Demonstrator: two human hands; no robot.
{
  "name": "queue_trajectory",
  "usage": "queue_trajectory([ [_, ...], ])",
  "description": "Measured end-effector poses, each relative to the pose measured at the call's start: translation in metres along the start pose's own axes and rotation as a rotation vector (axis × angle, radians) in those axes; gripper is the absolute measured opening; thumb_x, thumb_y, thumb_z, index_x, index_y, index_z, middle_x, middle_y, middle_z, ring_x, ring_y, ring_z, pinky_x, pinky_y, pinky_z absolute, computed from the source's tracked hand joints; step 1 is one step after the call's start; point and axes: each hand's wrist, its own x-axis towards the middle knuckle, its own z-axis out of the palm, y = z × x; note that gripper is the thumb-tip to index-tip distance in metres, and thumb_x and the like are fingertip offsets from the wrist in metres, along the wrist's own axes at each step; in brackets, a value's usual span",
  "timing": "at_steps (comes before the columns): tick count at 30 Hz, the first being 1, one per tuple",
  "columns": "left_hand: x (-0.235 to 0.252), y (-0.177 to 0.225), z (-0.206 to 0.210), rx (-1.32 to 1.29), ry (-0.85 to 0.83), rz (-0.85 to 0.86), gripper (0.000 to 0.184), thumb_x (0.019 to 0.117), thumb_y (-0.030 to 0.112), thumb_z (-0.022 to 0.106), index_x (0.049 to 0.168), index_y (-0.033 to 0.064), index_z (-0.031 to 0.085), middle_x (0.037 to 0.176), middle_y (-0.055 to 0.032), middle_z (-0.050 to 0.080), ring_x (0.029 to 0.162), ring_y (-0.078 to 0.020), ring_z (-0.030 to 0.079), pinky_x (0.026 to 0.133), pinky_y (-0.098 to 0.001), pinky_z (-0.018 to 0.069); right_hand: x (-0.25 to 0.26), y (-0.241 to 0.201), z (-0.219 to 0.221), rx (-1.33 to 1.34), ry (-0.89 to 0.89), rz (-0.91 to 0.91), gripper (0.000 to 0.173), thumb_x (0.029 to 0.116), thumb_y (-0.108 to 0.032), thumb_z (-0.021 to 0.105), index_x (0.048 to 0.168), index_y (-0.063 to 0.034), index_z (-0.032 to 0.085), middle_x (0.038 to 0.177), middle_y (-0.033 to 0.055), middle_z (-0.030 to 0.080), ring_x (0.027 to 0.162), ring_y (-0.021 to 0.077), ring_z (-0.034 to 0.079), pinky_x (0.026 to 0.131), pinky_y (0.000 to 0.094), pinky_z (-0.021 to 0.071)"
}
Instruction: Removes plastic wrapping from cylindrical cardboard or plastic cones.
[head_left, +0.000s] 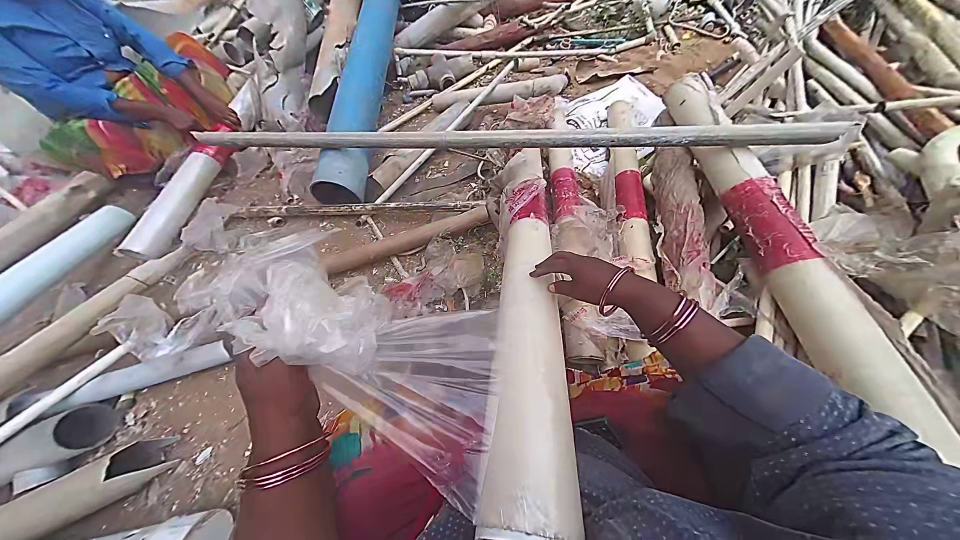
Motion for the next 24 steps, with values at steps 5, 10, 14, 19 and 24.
queue_trajectory([
  [5, 0.012, -0.005, -0.009, 0.348, -0.420, -0.325, 0.063, 0.0896, 0.005, 0.066, 0.147, 0.0020, 0.039, 0.117, -0.0160, 0.061, 0.090, -0.0125, 0.064, 0.073, -0.0295, 0.0557, 0.000, 0.005, -0.003, 0.044, 0.003, 0.002, 0.032, 0.1026, -0.004, 0.059, 0.133, -0.0059, 0.067, 0.145, 0.0164, 0.057, 0.135, 0.0315, 0.054, 0.112, 0.0488, 0.0421],
  [10, 0.028, -0.014, -0.034, 0.375, -0.650, -0.357, 0.070, 0.0959, 0.021, 0.065, 0.155, 0.0074, 0.029, 0.137, -0.0190, 0.054, 0.107, -0.0235, 0.064, 0.081, -0.0406, 0.0568, -0.002, 0.005, -0.002, 0.068, -0.001, 0.004, 0.032, 0.1036, -0.006, 0.058, 0.135, -0.0049, 0.066, 0.148, 0.0174, 0.054, 0.134, 0.0320, 0.055, 0.112, 0.0475, 0.0436],
  [14, 0.044, -0.036, -0.064, 0.386, -0.568, -0.419, 0.051, 0.1064, 0.033, 0.046, 0.152, 0.0110, 0.036, 0.133, -0.0160, 0.056, 0.101, -0.0241, 0.066, 0.080, -0.0413, 0.0565, 0.000, 0.006, -0.003, 0.054, 0.004, 0.021, 0.031, 0.1040, -0.007, 0.058, 0.134, -0.0068, 0.066, 0.146, 0.0162, 0.056, 0.129, 0.0313, 0.058, 0.109, 0.0483, 0.0455],
  [19, 0.057, -0.042, -0.082, 0.757, -0.204, -0.300, 0.073, 0.1016, 0.054, 0.057, 0.148, -0.0004, 0.044, 0.138, -0.0351, 0.053, 0.117, -0.0502, 0.059, 0.094, -0.0667, 0.0472, 0.001, 0.004, -0.006, 0.027, 0.004, 0.037, 0.030, 0.1045, -0.009, 0.058, 0.133, -0.0090, 0.067, 0.145, 0.0148, 0.056, 0.126, 0.0309, 0.059, 0.106, 0.0506, 0.0452],
  [24, 0.042, -0.007, -0.054, 0.962, -0.264, -0.019, 0.062, 0.0993, 0.053, 0.061, 0.128, -0.0014, 0.068, 0.142, -0.0349, 0.050, 0.134, -0.0535, 0.046, 0.106, -0.0730, 0.0349, 0.003, 0.002, -0.007, 0.027, 0.008, 0.047, 0.028, 0.1045, -0.010, 0.058, 0.131, -0.0080, 0.068, 0.144, 0.0168, 0.056, 0.123, 0.0327, 0.060, 0.104, 0.0523, 0.0464],
])
